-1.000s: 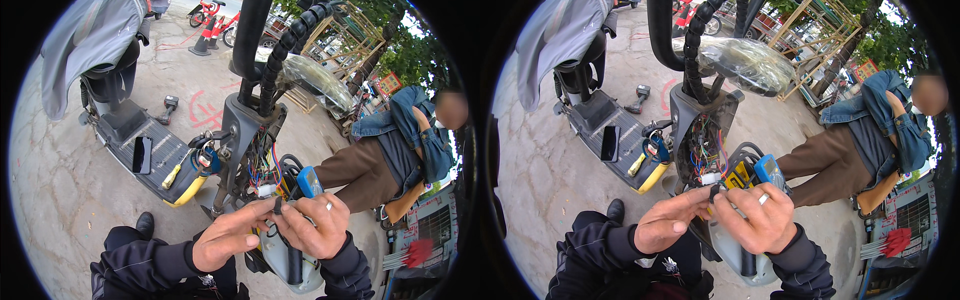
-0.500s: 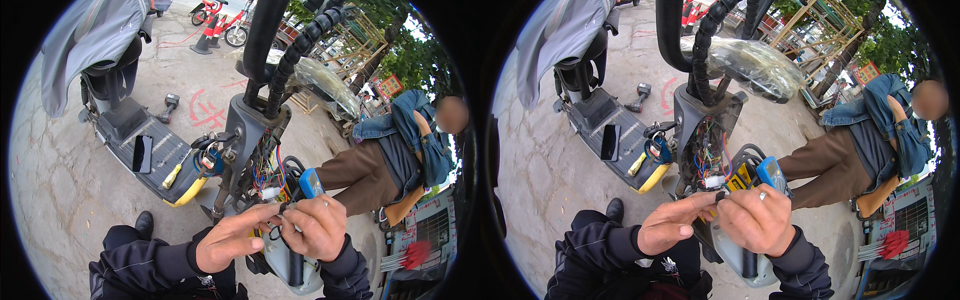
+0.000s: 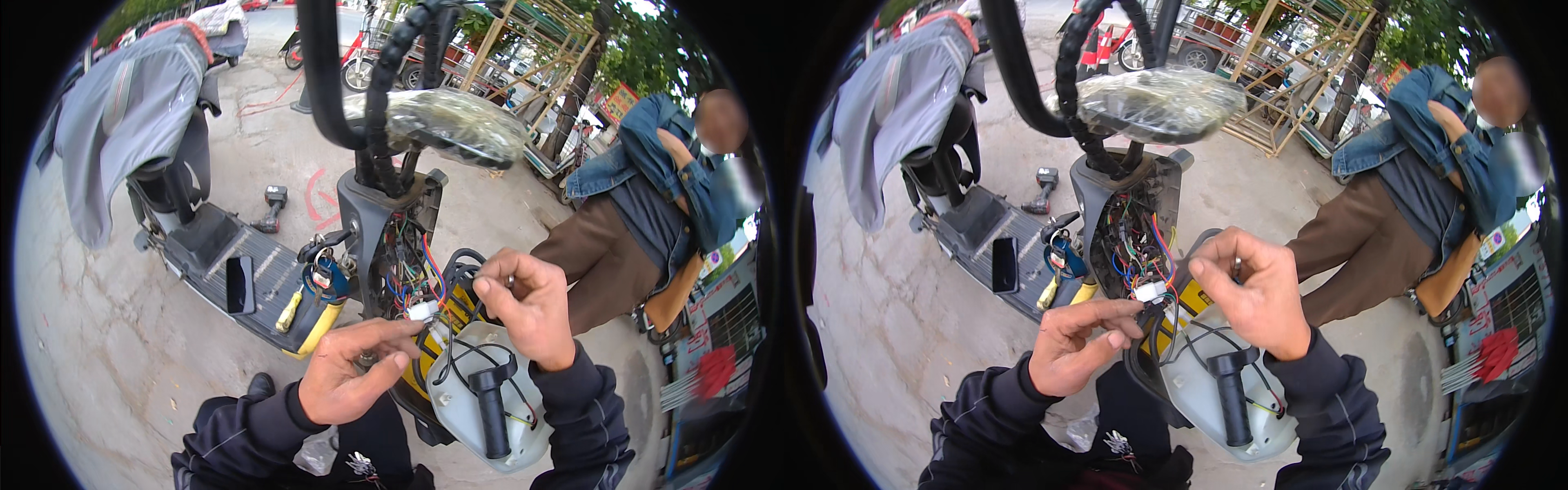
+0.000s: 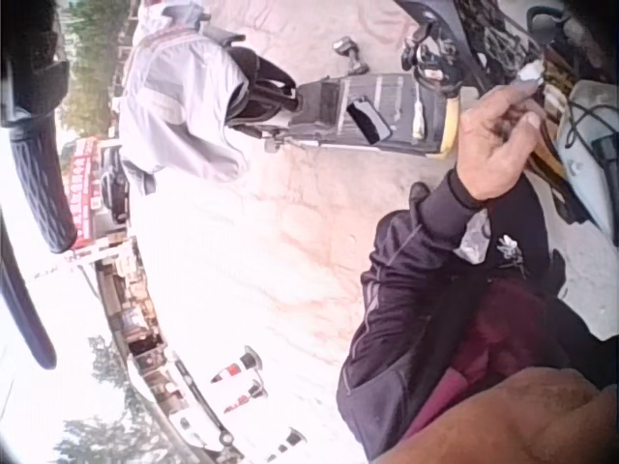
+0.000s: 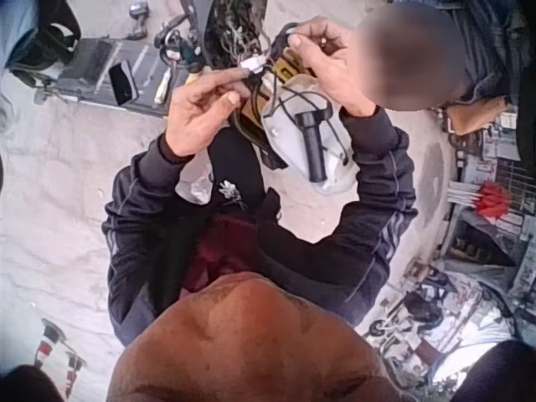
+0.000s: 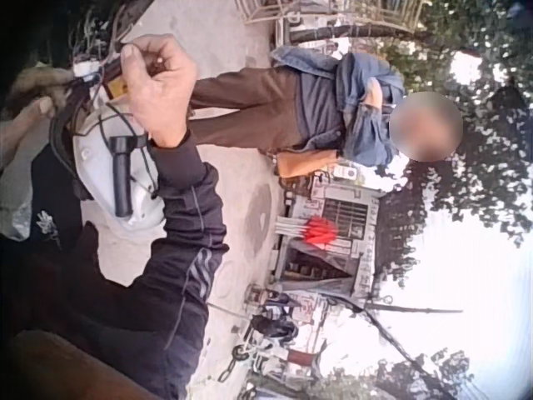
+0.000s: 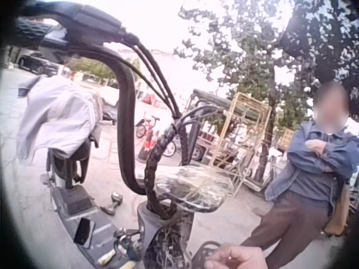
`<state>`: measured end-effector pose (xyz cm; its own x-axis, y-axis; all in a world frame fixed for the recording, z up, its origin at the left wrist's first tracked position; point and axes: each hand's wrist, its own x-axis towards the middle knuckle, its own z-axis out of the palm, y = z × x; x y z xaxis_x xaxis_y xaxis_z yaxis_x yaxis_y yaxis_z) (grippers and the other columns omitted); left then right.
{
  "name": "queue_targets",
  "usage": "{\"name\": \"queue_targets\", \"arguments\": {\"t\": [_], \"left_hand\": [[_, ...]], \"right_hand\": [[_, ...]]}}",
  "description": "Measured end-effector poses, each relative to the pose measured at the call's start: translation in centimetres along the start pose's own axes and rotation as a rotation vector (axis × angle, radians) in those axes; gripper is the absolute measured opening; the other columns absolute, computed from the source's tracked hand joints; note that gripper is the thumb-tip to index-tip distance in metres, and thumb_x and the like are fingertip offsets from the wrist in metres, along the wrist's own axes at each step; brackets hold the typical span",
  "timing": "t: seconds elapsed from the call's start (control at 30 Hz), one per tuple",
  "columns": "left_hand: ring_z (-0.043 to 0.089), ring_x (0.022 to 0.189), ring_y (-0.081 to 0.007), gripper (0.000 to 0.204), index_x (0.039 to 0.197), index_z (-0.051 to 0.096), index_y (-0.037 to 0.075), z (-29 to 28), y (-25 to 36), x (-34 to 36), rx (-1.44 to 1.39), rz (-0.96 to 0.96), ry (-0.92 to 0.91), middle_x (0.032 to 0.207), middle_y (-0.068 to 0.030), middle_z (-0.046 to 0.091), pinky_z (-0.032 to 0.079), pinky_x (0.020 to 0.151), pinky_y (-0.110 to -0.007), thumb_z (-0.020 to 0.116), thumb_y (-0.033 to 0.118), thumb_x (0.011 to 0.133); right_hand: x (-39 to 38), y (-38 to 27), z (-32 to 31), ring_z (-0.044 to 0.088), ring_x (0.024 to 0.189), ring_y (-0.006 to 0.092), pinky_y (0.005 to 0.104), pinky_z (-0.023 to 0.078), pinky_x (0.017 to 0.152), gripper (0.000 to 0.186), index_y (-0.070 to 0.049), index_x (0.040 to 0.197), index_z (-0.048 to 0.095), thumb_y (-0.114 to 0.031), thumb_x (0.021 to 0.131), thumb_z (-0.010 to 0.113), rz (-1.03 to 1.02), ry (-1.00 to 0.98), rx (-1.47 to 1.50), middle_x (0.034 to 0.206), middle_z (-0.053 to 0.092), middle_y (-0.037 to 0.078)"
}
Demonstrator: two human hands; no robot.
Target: The person repairs an electric scooter's wiring harness at the handlebar area. They strip wire ends, twist connections, and secure them with electrical tape while using pliers and scissors. The scooter remains stationary on a paved outdoor area.
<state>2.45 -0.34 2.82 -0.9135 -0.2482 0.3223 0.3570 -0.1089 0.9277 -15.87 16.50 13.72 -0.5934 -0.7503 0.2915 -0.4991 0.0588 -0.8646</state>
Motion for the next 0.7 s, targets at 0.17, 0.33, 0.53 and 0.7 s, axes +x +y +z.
{"name": "queue_targets", "arguments": {"t": [0.17,0.33,0.53,0.7], "left_hand": [[0.062,0.079,-0.0068,0.037,0.138,0.066,-0.011,-0.4,0.4,1.1,0.141,0.038,0.138,0.088,-0.0037,0.071,0.050,0.073,-0.024,0.067,0.005,0.105],[0.057,0.071,-0.0039,0.037,0.139,0.065,-0.012,0.1,0.5,1.9,0.140,-0.047,0.185,0.078,0.0008,0.064,0.046,0.066,-0.022,0.065,0.004,0.105],[0.054,0.062,-0.0030,0.037,0.139,0.065,-0.012,0.4,0.6,2.8,0.051,-0.077,0.211,0.068,0.0030,0.058,0.042,0.058,-0.022,0.066,0.003,0.105],[0.052,0.059,-0.0003,0.033,0.134,0.067,-0.011,0.5,0.1,3.4,0.175,0.010,0.256,0.066,0.0032,0.061,0.039,0.055,-0.021,0.065,0.002,0.105]], "right_hand": [[1.4,0.4,-0.3,0.052,0.072,0.0009,0.0220,0.042,0.062,0.011,0.003,0.098,0.076,-0.008,0.098,0.078,0.104,0.015,0.009,0.082,0.069,-0.003],[2.5,-0.4,-0.2,0.055,0.071,0.0019,0.0222,0.044,0.062,0.013,0.004,0.099,0.076,-0.009,0.098,0.078,0.087,-0.108,0.010,0.084,0.071,-0.002],[3.4,-0.6,0.9,0.060,0.072,0.0037,0.0235,0.047,0.063,0.014,0.005,0.100,0.076,-0.009,0.099,0.077,0.137,-0.142,0.014,0.085,0.073,0.001],[3.7,0.0,0.7,0.064,0.075,0.0068,0.0241,0.052,0.067,0.014,0.006,0.107,0.074,-0.007,0.101,0.075,0.149,-0.233,0.084,0.097,0.076,0.007]]}}
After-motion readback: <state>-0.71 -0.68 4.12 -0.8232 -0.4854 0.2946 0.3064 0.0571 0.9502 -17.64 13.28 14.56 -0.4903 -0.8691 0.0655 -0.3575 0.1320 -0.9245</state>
